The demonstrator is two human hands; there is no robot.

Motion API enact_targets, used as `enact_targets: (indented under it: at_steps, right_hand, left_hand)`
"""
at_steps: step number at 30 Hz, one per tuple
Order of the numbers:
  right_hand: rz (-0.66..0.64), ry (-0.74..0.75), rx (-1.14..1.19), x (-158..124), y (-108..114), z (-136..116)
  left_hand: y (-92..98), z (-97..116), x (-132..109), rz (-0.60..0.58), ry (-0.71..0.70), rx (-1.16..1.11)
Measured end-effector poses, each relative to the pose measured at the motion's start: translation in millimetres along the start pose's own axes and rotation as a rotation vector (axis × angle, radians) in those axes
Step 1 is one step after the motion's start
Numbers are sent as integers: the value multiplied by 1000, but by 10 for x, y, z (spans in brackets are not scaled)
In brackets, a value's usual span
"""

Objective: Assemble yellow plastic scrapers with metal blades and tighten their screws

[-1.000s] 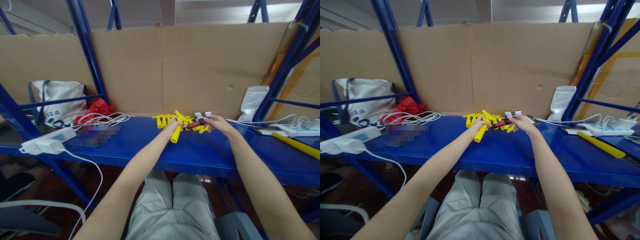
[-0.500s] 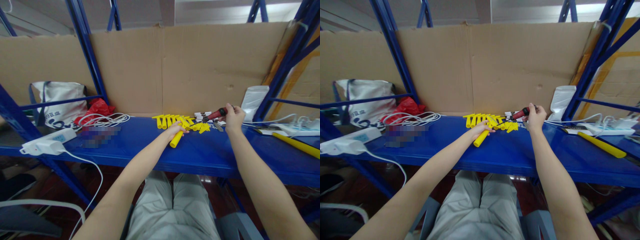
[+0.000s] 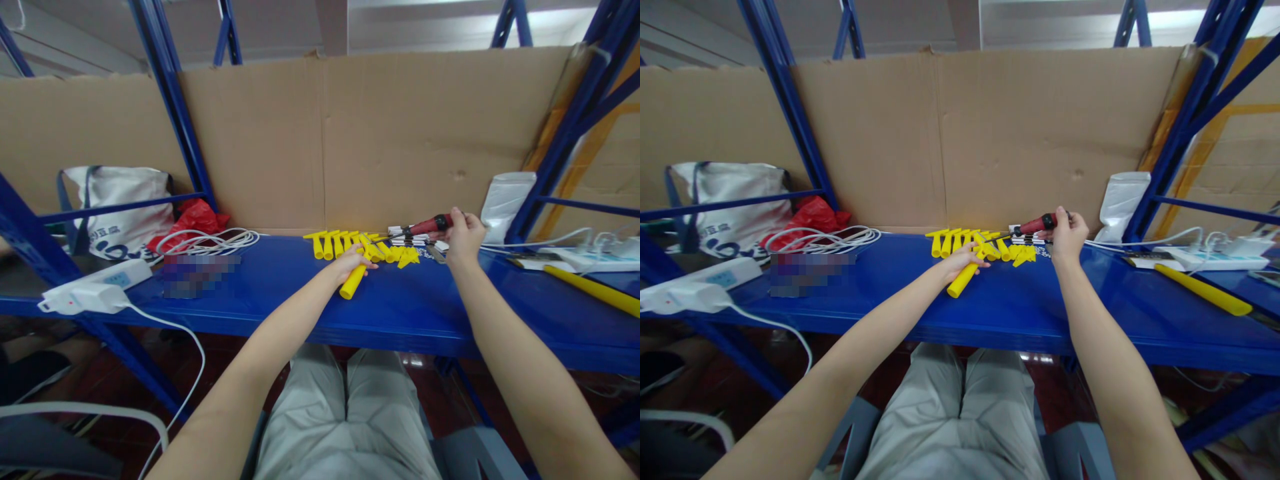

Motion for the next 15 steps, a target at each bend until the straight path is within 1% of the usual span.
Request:
enact_targets:
  at_steps: [6, 15]
  right_hand:
    - [-105, 25, -82, 12, -9, 10]
    - [-115, 32, -89, 14, -18, 10]
  left_hand:
    - [8, -11, 21, 14, -3, 0]
    - [8, -16, 15, 31, 3, 30]
Point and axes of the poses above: each hand's wrist, its own x-axis towards the middle knuckle, its own y-axis out of the back of the hand, z = x × y, the point moved 5 cm from there along x, towards the middle knuckle, and after that the axes turned 8 degrees about -z, right-handed, at the moved point
